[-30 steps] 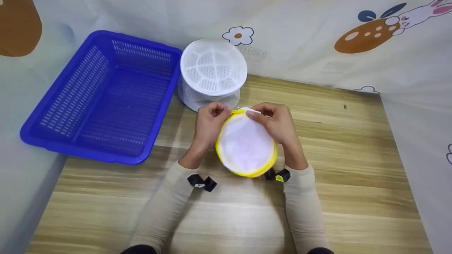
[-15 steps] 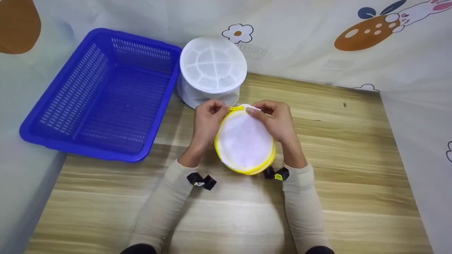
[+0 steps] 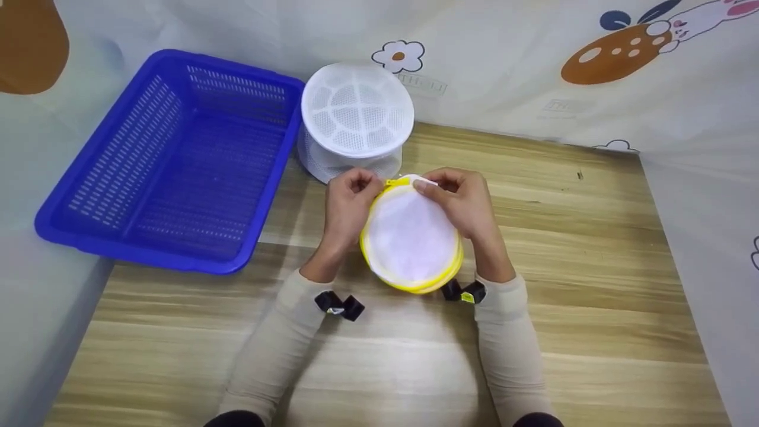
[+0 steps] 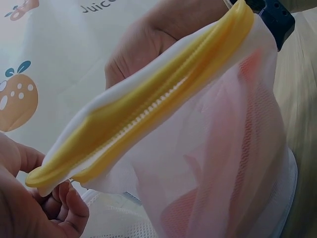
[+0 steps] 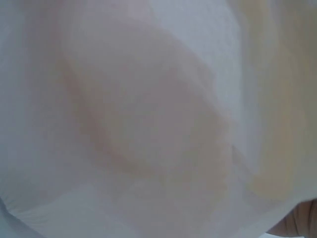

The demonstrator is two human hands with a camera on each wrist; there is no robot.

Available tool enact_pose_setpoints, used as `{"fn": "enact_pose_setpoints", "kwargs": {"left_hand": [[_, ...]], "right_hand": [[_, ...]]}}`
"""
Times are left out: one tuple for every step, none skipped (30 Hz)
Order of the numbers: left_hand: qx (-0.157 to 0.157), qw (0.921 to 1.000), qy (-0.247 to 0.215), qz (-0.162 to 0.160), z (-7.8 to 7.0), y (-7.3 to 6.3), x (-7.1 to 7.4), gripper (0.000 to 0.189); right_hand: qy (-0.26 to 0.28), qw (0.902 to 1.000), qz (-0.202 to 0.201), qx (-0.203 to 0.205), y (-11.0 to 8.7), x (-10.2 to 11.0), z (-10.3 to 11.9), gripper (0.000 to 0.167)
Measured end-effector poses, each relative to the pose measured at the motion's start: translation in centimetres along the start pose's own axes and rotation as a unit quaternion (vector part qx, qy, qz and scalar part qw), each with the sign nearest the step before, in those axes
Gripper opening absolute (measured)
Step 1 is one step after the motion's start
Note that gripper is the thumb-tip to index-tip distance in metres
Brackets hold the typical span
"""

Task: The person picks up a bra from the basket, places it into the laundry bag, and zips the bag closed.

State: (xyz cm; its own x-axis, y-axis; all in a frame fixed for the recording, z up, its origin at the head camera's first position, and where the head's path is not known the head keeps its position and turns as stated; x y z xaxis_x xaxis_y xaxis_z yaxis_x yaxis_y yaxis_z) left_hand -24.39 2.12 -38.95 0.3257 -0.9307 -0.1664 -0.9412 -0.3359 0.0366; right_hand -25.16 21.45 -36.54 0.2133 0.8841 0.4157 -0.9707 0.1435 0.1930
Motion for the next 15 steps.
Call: {"fn": "enact_pose_setpoints", "kwargs": {"left_hand": [[0.001, 1.0000, 0.002, -0.001, 0.04, -0.01, 0.02, 0.009], [0.001, 1.0000, 0.004, -0.002, 0.07, -0.02, 0.03, 0.009], [0.001, 1.0000, 0.004, -0.003, 0.08, -0.02, 0.03, 0.009], [0.000, 1.0000, 0.004, -0.005, 0.07, -0.02, 0.04, 0.009], [-0.001, 1.0000, 0.004, -0.007, 0.04, -0.01, 0.03, 0.009], [-0.001, 1.0000, 0.002, -0.007, 0.01, 0.00, 0.00, 0.009], [-0.002, 1.0000, 0.002, -0.009, -0.02, 0.01, -0.01, 0.009], [-0.003, 0.9999, 0.001, -0.010, -0.04, 0.02, -0.03, 0.009], [-0.003, 0.9999, 0.000, -0.012, -0.04, 0.03, -0.04, 0.009], [-0.002, 0.9999, 0.000, -0.014, -0.02, 0.02, -0.04, 0.009], [-0.002, 0.9999, 0.000, -0.015, -0.02, 0.02, -0.05, 0.009], [0.000, 0.9999, 0.000, -0.017, 0.00, 0.03, -0.04, 0.009], [0.001, 0.9998, 0.001, -0.019, 0.00, 0.06, -0.04, 0.009], [0.002, 0.9998, 0.001, -0.020, -0.03, 0.09, -0.06, 0.009], [0.002, 0.9998, 0.003, -0.021, -0.05, 0.10, -0.08, 0.009]], "right_hand": [[-0.002, 1.0000, 0.000, -0.002, -0.01, 0.00, -0.02, 0.025], [-0.001, 1.0000, 0.000, -0.004, -0.03, -0.01, 0.00, 0.024], [-0.001, 1.0000, 0.000, -0.006, -0.05, 0.00, 0.02, 0.024], [-0.001, 1.0000, -0.002, -0.008, -0.06, 0.02, 0.03, 0.024], [0.000, 1.0000, -0.003, -0.009, -0.07, 0.05, 0.08, 0.024], [0.000, 0.9999, -0.006, -0.010, -0.05, 0.10, 0.09, 0.024], [0.000, 0.9999, -0.009, -0.010, -0.04, 0.15, 0.10, 0.024], [0.001, 0.9999, -0.011, -0.011, -0.02, 0.20, 0.09, 0.024], [0.000, 0.9998, -0.013, -0.012, 0.01, 0.23, 0.06, 0.024], [-0.001, 0.9998, -0.014, -0.013, 0.03, 0.25, -0.01, 0.024], [-0.001, 0.9998, -0.015, -0.015, 0.04, 0.27, -0.06, 0.024], [-0.001, 0.9997, -0.016, -0.016, 0.07, 0.27, -0.13, 0.024], [-0.001, 0.9997, -0.018, -0.017, 0.12, 0.28, -0.16, 0.025], [0.002, 0.9997, -0.018, -0.017, 0.16, 0.27, -0.16, 0.025], [0.004, 0.9997, -0.018, -0.018, 0.19, 0.31, -0.13, 0.026]]}}
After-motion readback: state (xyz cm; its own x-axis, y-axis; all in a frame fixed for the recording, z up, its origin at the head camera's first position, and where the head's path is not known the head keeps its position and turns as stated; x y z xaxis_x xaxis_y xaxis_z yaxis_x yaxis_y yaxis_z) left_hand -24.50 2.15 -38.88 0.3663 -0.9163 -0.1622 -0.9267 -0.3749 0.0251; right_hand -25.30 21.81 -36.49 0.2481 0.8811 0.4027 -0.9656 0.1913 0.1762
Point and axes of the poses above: each hand's wrist, its own y-axis towards the middle knuckle, its own x-axis out of the back of the hand, z = x × y, the point moved 7 cm from there along y, towards the middle knuckle, and after that the axes turned 12 degrees about -z, right-handed, at the moved point
